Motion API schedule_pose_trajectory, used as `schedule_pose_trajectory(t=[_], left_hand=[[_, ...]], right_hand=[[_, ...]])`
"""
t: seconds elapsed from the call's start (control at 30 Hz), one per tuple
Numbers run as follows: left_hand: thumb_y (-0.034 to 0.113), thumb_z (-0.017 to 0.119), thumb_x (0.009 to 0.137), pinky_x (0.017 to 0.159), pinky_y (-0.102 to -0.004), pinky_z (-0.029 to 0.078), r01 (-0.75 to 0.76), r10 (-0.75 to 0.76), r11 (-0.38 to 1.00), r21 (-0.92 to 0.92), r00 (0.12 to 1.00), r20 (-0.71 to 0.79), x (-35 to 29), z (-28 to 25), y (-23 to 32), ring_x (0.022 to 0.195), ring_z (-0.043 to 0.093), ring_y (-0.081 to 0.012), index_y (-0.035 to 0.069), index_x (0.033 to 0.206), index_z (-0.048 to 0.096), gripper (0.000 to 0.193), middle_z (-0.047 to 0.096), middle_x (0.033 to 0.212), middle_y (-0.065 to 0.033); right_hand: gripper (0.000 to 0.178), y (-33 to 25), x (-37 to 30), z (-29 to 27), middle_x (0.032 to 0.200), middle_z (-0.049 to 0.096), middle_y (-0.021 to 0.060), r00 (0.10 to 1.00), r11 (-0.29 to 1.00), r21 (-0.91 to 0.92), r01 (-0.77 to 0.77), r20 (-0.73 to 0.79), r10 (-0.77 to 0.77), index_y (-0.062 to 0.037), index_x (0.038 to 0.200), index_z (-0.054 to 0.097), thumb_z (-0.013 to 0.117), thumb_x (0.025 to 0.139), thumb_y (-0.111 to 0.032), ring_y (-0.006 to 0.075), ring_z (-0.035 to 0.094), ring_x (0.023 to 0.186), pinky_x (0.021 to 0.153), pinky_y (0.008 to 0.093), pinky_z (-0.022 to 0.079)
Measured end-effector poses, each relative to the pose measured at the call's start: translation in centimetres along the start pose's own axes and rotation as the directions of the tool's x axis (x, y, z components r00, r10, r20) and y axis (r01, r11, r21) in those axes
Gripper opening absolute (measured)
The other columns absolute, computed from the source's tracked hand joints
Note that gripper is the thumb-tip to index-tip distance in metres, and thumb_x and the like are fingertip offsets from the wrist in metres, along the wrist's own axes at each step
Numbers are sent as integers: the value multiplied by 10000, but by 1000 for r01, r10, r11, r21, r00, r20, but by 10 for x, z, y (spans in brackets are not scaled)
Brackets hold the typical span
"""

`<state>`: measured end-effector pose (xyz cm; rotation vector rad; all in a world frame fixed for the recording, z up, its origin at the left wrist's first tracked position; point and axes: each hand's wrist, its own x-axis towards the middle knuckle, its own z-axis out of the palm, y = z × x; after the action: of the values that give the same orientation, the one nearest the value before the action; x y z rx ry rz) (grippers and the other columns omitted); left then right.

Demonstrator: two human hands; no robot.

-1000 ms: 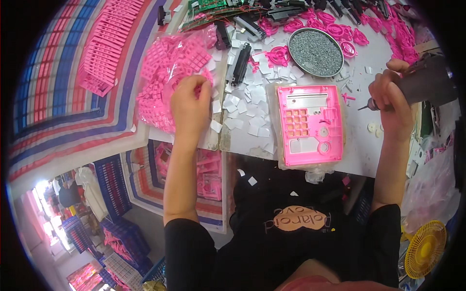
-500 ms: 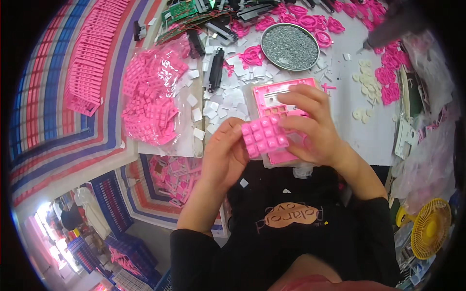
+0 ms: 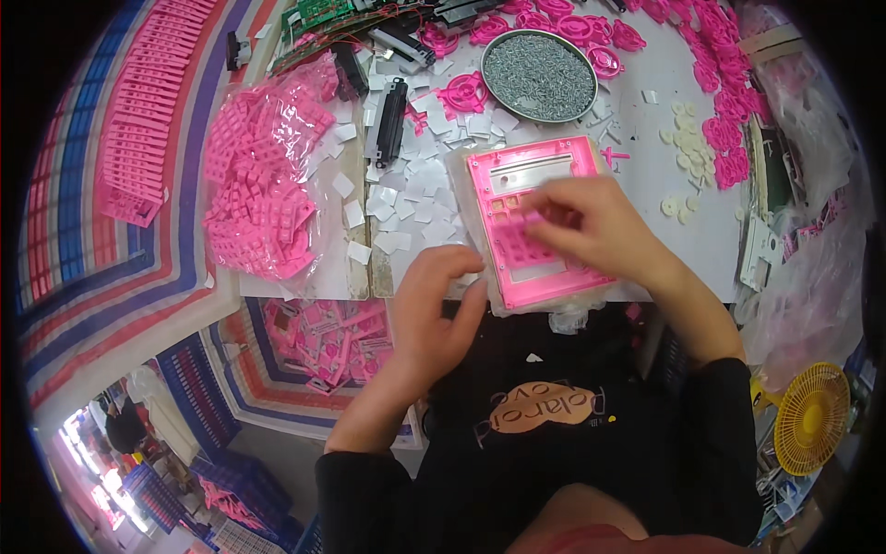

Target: Assemble a pink electronic toy piggy bank by installing a circuit board and components into the shell.

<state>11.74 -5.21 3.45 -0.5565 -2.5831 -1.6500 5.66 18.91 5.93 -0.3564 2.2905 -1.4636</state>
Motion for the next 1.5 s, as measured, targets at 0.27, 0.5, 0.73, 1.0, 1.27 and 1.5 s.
schedule_pose_trajectory(t=[0.27, 0.5, 0.73, 1.0, 1.27, 1.5], left_hand=[[27, 771, 729, 850, -422, 493, -304, 253, 883, 358, 950, 182, 20, 19, -6, 995, 604, -329, 59, 1069, 682, 353, 653, 1078, -88], [30, 765, 728, 838, -423, 497, -358, 323, 882, 305, 933, 161, 29, -17, 2, 993, 607, -326, 76, 1031, 684, 317, 654, 1073, -82], [68, 754, 787, 808, -392, 524, -389, 415, 729, 564, 906, 88, 125, -102, 14, 872, 675, -283, 34, 980, 713, 200, 716, 939, -112], [364, 660, 863, 630, -414, 536, 434, -439, 496, 752, 873, -214, 363, -195, -164, 713, 710, -233, 6, 999, 747, 393, 736, 842, -129], [354, 726, 792, 977, -424, 521, 723, -549, 441, 532, 686, -477, 431, -173, -238, 1189, 655, -316, 112, 1178, 737, 455, 680, 1264, -175], [312, 653, 882, 847, -470, 558, 402, 19, 475, 783, 885, -465, 394, -100, -137, 1006, 706, -365, 110, 1024, 771, 274, 737, 1068, -157]], right_hand=[[290, 12, 10, 11, 1007, 648, 120, 914, 828, -518, 216, -191, -358, -39, 1043, 677, 771, 784, -130, 276, 645, 847, 735, 369, 538], [693, 9, -12, 15, 1411, 509, 183, 868, 606, -645, 466, 198, -456, -21, 1347, 554, 759, 793, -382, 353, 468, 1328, 1036, 496, 420], [1049, 4, -21, 31, 1576, 326, 243, 896, 537, -718, 443, 379, -232, 89, 1464, 382, 680, 781, -649, 360, 239, 1510, 1186, 575, 216], [1071, -4, -17, 34, 1592, 279, 257, 895, 566, -697, 441, 390, -217, 100, 1476, 346, 724, 772, -613, 365, 222, 1515, 1200, 563, 206], [1023, 2, -20, 36, 1580, 310, 236, 873, 583, -652, 486, 395, -286, 75, 1482, 350, 753, 780, -549, 347, 237, 1511, 1198, 560, 219], [1009, 8, -22, 27, 1574, 321, 224, 889, 585, -670, 457, 350, -293, 67, 1480, 357, 763, 777, -532, 345, 256, 1501, 1193, 560, 233]])
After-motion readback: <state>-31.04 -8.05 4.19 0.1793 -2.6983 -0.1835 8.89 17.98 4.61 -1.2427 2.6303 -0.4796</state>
